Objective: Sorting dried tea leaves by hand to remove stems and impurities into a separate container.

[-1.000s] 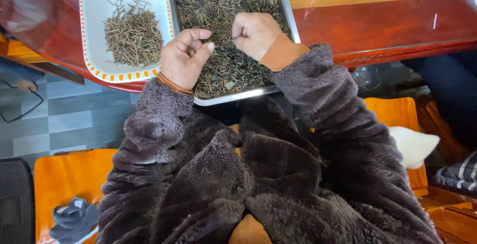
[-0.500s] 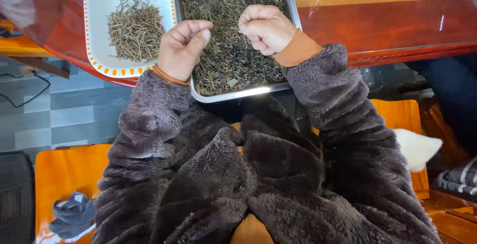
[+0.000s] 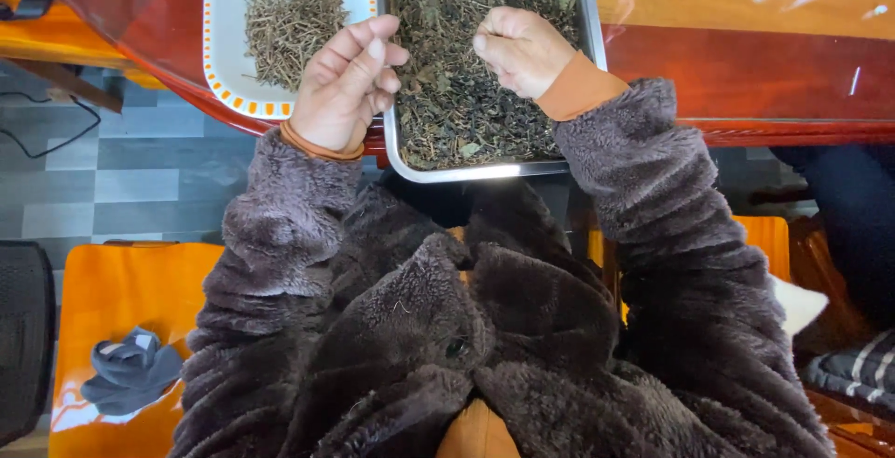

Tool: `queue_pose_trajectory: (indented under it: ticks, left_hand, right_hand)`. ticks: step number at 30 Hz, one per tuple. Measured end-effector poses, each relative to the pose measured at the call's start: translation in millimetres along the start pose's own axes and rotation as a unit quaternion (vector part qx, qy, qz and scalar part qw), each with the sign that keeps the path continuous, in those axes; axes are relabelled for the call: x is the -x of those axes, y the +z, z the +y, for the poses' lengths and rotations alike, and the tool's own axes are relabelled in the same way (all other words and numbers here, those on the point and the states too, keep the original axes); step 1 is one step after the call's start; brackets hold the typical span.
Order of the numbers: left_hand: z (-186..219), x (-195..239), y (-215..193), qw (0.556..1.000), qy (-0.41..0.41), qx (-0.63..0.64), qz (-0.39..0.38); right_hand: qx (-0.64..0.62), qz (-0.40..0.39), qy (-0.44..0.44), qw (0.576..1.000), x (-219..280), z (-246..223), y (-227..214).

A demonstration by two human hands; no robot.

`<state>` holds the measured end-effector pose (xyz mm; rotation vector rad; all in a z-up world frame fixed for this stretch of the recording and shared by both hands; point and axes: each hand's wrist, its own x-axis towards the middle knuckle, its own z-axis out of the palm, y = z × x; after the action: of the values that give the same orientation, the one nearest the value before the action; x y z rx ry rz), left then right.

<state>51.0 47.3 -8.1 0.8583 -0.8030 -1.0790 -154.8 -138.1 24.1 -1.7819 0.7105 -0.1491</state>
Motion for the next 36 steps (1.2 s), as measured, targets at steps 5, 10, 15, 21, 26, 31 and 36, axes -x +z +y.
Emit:
queue_pose_trajectory:
  ticks: [5,10,15,21,26,31,36]
  left_hand:
    - [22.0,5.3,-13.5,0.996,0.023,0.056,0.069]
    - [61.3,9.4,-17.1,0.973,0.011,0.069,0.221]
    - [39.8,8.0,-74.7,0.985,0.155,-0.029,0.070]
    - [44.5,7.8,-73.3,0.966,0.224,-0.084,0.095]
    - [47.2,11.1,-63.9,0.955,0.231,-0.140,0.123]
    - [49.9,2.2,-48.3,0.900,0.282,-0.312,0.110]
    - [51.5,-10.8,-11.1,0.824,0.285,-0.486,0.064]
  right_hand:
    - [0.028,-0.006,0.033,0.999,3.7,-53.2,8.3]
    - [0.070,-0.030,-0.008,0.997,-0.1,-110.4,34.0]
    - [0.146,-0.004,-0.071,0.987,-47.1,-114.5,72.8]
    - [0.110,-0.081,-0.170,0.976,-64.1,-106.6,91.4]
    - [0.118,-0.043,-0.154,0.980,-42.2,-103.4,59.2]
    - [0.147,0.073,-0.324,0.932,-40.6,-31.0,-18.5]
    - [0.272,0.163,-0.254,0.914,14.6,-15.0,-61.4]
